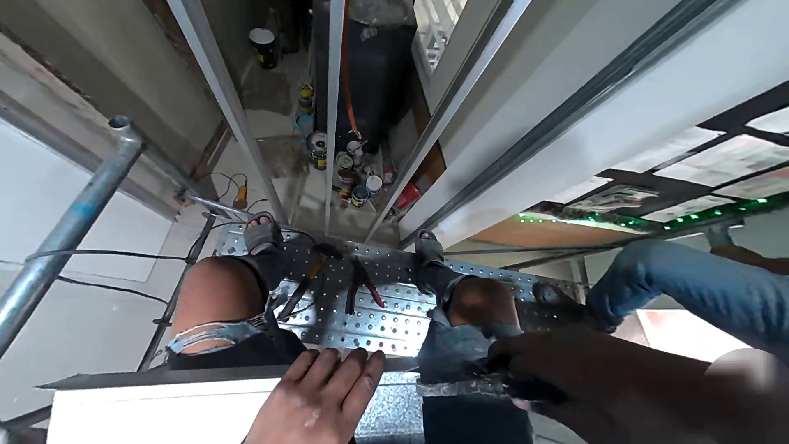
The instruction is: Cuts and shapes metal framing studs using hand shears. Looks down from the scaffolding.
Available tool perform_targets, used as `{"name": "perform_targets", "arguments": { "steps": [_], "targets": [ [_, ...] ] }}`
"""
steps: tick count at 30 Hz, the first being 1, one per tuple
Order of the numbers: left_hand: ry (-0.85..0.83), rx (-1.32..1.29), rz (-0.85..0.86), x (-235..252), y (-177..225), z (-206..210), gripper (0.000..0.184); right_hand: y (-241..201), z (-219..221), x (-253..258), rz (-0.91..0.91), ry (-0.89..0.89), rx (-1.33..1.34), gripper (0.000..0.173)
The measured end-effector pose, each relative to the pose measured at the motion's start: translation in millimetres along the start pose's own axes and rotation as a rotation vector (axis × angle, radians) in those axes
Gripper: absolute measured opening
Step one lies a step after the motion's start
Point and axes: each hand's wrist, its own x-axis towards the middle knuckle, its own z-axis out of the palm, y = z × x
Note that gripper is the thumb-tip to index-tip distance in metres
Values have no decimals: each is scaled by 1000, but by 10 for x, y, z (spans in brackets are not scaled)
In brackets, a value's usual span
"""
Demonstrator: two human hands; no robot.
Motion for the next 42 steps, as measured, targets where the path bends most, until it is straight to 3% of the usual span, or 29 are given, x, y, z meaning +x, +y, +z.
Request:
{"name": "perform_targets", "arguments": {
  "steps": [13, 20, 24, 26, 29, 36, 42],
  "targets": [
    [3, 6, 24, -27, 19, 2, 64, -56, -51, 61, 27, -43, -16, 29],
    [71, -149, 81, -63, -92, -118, 65, 189, 328, 211, -345, 458, -63, 22],
    [115, -271, 114, -61, -160, -195, 69, 283, 519, 501, -536, 561, 102, 29],
    [128, -316, 99, -80, -193, -208, 74, 250, 552, 581, -544, 533, 218, 32],
    [100, -322, 90, -51, -284, -183, 81, 203, 415, 511, -368, 351, 330, 34],
    [68, -280, 64, -17, -202, -168, 85, 51, 180, 123, -118, -25, 314, 26],
    [66, -229, 25, 36, -211, -136, 83, -102, 262, 34, -101, -18, 247, 24]
  ]
}}
